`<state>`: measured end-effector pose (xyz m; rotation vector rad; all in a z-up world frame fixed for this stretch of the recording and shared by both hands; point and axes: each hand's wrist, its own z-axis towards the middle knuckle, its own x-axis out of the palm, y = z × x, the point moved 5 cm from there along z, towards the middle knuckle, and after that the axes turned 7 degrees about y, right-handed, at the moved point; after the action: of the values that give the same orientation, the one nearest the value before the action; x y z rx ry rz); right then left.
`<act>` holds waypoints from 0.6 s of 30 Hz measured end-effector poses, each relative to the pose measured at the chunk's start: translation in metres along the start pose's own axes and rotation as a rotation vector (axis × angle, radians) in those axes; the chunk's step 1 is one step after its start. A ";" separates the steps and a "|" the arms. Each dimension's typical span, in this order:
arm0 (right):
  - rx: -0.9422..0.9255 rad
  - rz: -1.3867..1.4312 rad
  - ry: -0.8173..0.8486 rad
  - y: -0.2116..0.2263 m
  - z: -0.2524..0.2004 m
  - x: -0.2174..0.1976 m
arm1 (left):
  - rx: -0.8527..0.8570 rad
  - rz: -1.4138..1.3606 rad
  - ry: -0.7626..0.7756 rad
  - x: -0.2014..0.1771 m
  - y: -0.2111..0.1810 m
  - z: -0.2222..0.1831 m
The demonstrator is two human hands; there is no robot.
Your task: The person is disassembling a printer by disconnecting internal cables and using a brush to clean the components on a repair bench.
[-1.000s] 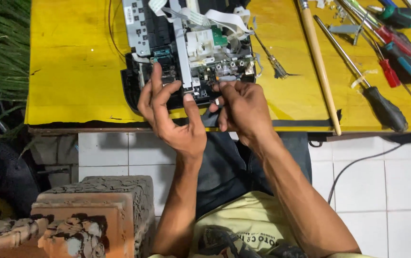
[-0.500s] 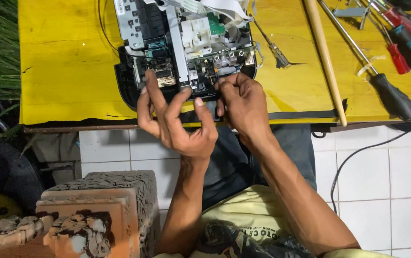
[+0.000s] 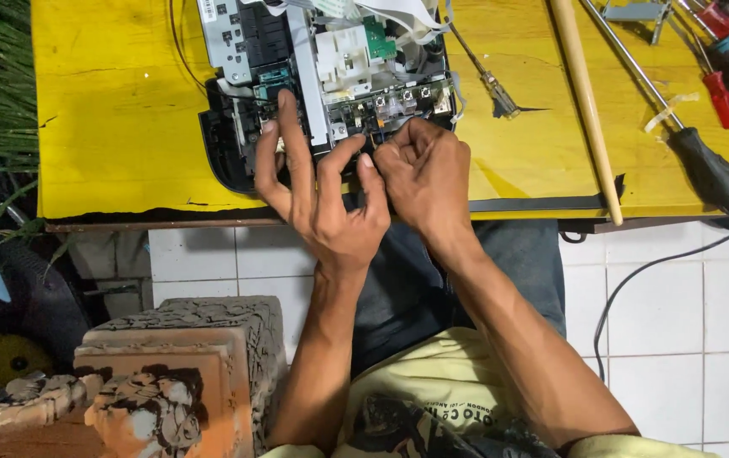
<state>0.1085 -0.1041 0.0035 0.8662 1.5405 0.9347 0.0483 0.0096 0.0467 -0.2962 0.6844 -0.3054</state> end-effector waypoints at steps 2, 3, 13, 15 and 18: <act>-0.020 -0.012 -0.003 -0.001 0.002 0.000 | 0.003 -0.007 0.000 0.000 0.000 0.001; -0.041 -0.025 -0.006 -0.001 0.002 0.000 | 0.006 -0.014 0.001 0.000 0.000 0.001; -0.056 0.022 0.011 0.000 0.002 -0.001 | 0.013 -0.034 -0.024 0.005 0.003 -0.002; -0.089 0.029 0.019 0.001 0.002 -0.001 | 0.009 -0.044 -0.007 0.006 0.004 -0.003; -0.122 0.061 0.018 0.000 0.000 -0.001 | -0.006 -0.066 0.015 0.009 0.005 -0.006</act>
<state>0.1088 -0.1051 0.0036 0.8237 1.4633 1.0721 0.0515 0.0100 0.0354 -0.3230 0.6911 -0.3688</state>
